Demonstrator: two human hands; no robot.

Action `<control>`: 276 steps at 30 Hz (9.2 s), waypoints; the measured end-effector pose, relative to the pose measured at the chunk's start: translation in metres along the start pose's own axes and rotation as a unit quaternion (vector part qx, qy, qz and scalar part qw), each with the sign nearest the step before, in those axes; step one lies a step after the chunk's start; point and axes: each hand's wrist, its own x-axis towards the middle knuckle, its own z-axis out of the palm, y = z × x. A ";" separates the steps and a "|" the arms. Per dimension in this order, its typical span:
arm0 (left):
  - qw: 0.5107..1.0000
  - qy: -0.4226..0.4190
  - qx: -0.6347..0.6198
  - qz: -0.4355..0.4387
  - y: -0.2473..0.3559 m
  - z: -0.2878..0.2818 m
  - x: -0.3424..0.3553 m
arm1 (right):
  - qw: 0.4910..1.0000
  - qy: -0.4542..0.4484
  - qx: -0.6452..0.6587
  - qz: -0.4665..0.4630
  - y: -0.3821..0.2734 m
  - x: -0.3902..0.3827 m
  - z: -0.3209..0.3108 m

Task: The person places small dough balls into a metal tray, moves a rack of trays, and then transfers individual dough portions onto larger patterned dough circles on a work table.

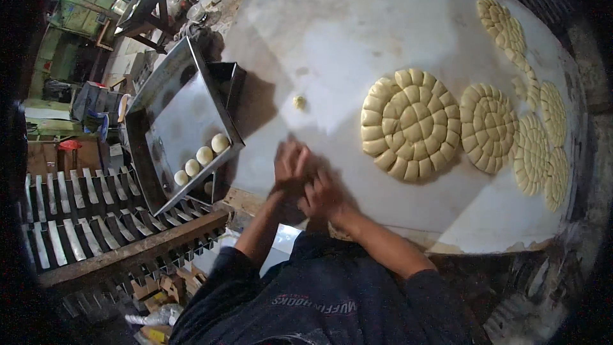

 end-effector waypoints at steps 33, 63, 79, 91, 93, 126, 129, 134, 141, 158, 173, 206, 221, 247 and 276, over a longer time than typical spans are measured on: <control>0.994 -0.105 -0.006 0.005 -0.046 -0.060 -0.045 | 0.955 0.086 0.138 0.247 0.003 0.016 -0.012; 0.966 -0.109 -0.204 -0.115 0.040 -0.120 0.014 | 0.946 0.196 0.174 0.189 0.060 0.174 -0.022; 0.986 -0.139 -0.091 0.002 0.153 -0.040 0.051 | 0.916 0.234 0.265 0.192 0.043 0.020 -0.111; 0.976 -0.032 0.211 -0.047 0.064 -0.039 0.096 | 0.966 0.133 0.193 0.105 0.037 0.002 -0.086; 0.956 -0.071 0.277 -0.061 0.049 -0.035 0.092 | 0.977 0.166 0.122 0.049 0.023 0.007 -0.068; 0.995 -0.001 -0.064 0.079 -0.033 -0.016 -0.001 | 0.978 0.207 -0.018 0.037 -0.004 0.026 0.023; 0.990 -0.018 -0.037 0.135 -0.037 -0.068 -0.048 | 0.997 0.045 -0.023 0.063 0.017 -0.003 -0.008; 0.948 -0.192 -0.252 0.006 -0.031 -0.250 -0.070 | 0.892 -0.101 0.118 0.424 -0.043 0.053 -0.078; 0.963 -0.063 0.215 -0.148 -0.146 -0.423 -0.102 | 0.966 -0.019 0.210 -0.148 -0.285 0.206 -0.030; 0.993 0.051 -0.102 0.017 0.024 -0.264 0.019 | 0.896 0.375 0.027 0.236 -0.033 0.008 -0.086; 0.755 -0.572 -0.290 0.139 0.443 0.331 0.343 | 0.677 0.452 -0.146 0.562 0.246 -0.393 -0.125; 0.929 -0.142 -0.341 0.022 0.175 -0.096 -0.032 | 0.615 0.565 0.526 0.160 -0.070 -0.048 -0.057; 0.936 -0.010 -0.352 -0.014 0.021 -0.164 -0.057 | 0.762 0.512 0.320 0.235 -0.014 -0.082 -0.077; 0.994 0.101 0.010 0.035 0.017 -0.010 0.078 | 0.987 0.121 -0.098 -0.029 0.064 0.025 -0.036; 0.858 -0.235 -0.456 -0.016 0.007 -0.165 0.005 | 0.888 0.155 0.324 0.288 -0.022 0.022 0.064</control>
